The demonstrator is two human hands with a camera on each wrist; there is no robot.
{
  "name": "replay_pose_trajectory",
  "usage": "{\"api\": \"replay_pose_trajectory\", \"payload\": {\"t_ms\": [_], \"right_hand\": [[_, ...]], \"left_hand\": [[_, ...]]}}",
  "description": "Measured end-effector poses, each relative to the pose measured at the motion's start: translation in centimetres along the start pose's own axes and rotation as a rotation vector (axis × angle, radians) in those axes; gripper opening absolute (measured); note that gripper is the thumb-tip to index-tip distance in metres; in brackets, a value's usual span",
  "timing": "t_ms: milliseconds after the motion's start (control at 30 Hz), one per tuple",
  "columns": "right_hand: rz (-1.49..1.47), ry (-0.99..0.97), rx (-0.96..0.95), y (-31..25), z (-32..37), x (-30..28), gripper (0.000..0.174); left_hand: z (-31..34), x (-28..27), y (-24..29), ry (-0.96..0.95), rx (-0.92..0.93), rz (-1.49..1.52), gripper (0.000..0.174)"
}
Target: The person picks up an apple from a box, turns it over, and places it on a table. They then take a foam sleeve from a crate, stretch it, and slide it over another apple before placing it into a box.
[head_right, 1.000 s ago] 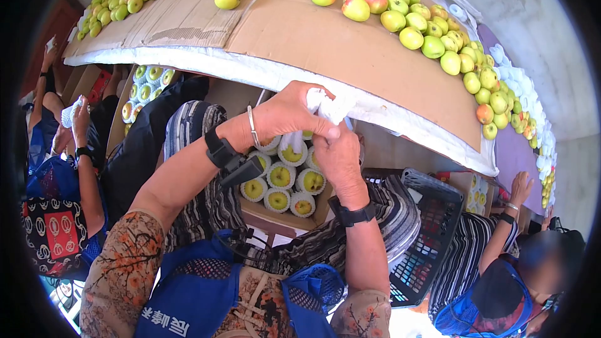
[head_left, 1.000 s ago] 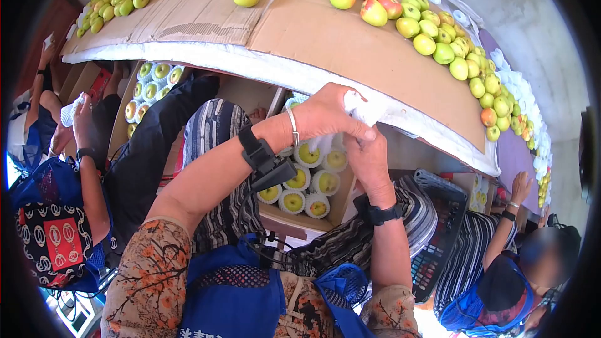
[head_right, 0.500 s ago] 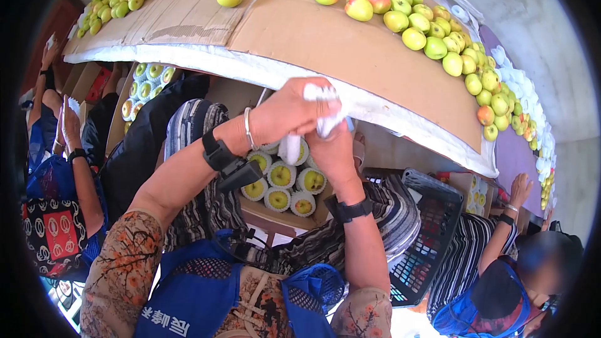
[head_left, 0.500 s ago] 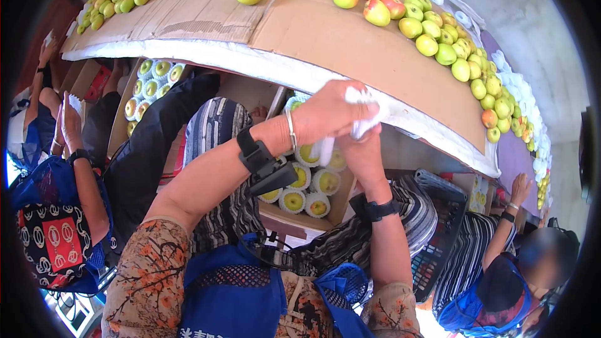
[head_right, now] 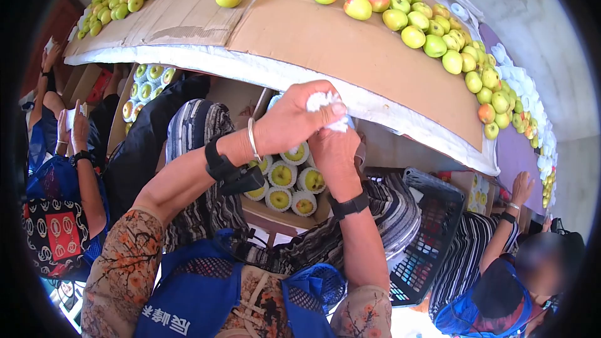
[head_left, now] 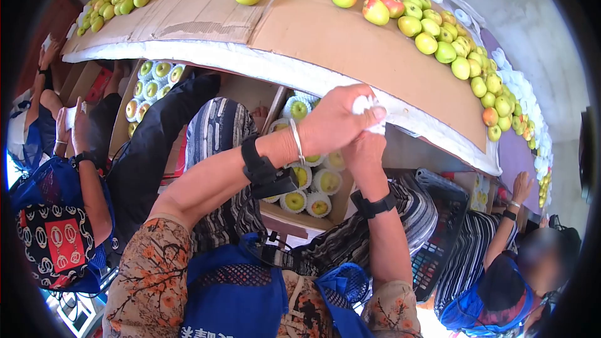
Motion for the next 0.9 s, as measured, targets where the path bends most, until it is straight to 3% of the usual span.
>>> {"api": "replay_pose_trajectory", "payload": {"t_ms": [67,167,233,267,367,400,500,567,667,733,833,900], "right_hand": [[-0.291,0.349,-0.177,0.7,-0.2,0.2,0.034],[-0.406,0.205,-0.059,2.9,-0.5,4.2,0.03],[-0.441,0.252,-0.098,0.2,-0.8,-1.5,0.027],[-0.555,0.185,0.075,0.0,-1.0,-2.5,0.027],[-0.516,0.213,0.026,-2.4,-0.3,-4.3,0.027],[-0.479,0.238,0.027,-2.0,0.0,-4.1,0.026],[-0.219,0.209,-0.126,-1.1,0.1,-2.2,0.022],[-0.727,0.361,-0.06,2.0,0.1,1.0,0.018],[-1.366,0.367,-0.045,1.0,0.3,-0.8,0.021],[-0.717,0.369,-0.037,1.4,-0.3,-0.2,0.02],[-0.31,0.105,0.086,1.1,-1.7,-0.5,0.026],[-0.477,0.068,0.253,2.1,-2.3,0.2,0.028]], "left_hand": [[0.7,1.1,1.8,-0.028,0.164,-0.136,0.019],[0.9,0.7,2.6,-0.006,0.217,-0.151,0.02],[-0.1,-2.3,0.6,0.131,0.027,0.152,0.02],[-0.4,-3.6,-0.4,0.197,-0.065,0.301,0.02],[-0.1,-4.8,-1.7,0.151,-0.288,0.681,0.021],[0.3,-4.6,-0.9,0.263,-0.305,0.575,0.02],[0.2,-1.2,0.1,0.042,-0.054,0.229,0.019],[1.1,0.6,2.2,0.006,0.088,0.104,0.019],[1.3,1.3,3.7,-0.005,0.246,-0.142,0.021],[0.8,0.5,3.0,0.04,0.195,-0.085,0.022],[-0.9,-1.5,-0.5,0.104,-0.021,0.248,0.024],[-1.0,-2.3,-2.0,0.064,-0.249,0.445,0.025]]}}
Point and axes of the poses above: each hand's wrist, its own z-axis away from the middle knuckle, its own x-axis out of the palm, y = z × x, the point moved 10 cm from there along -z, towards the middle knuckle, and after that the axes turned 2 degrees about z, right-handed, at the moved point
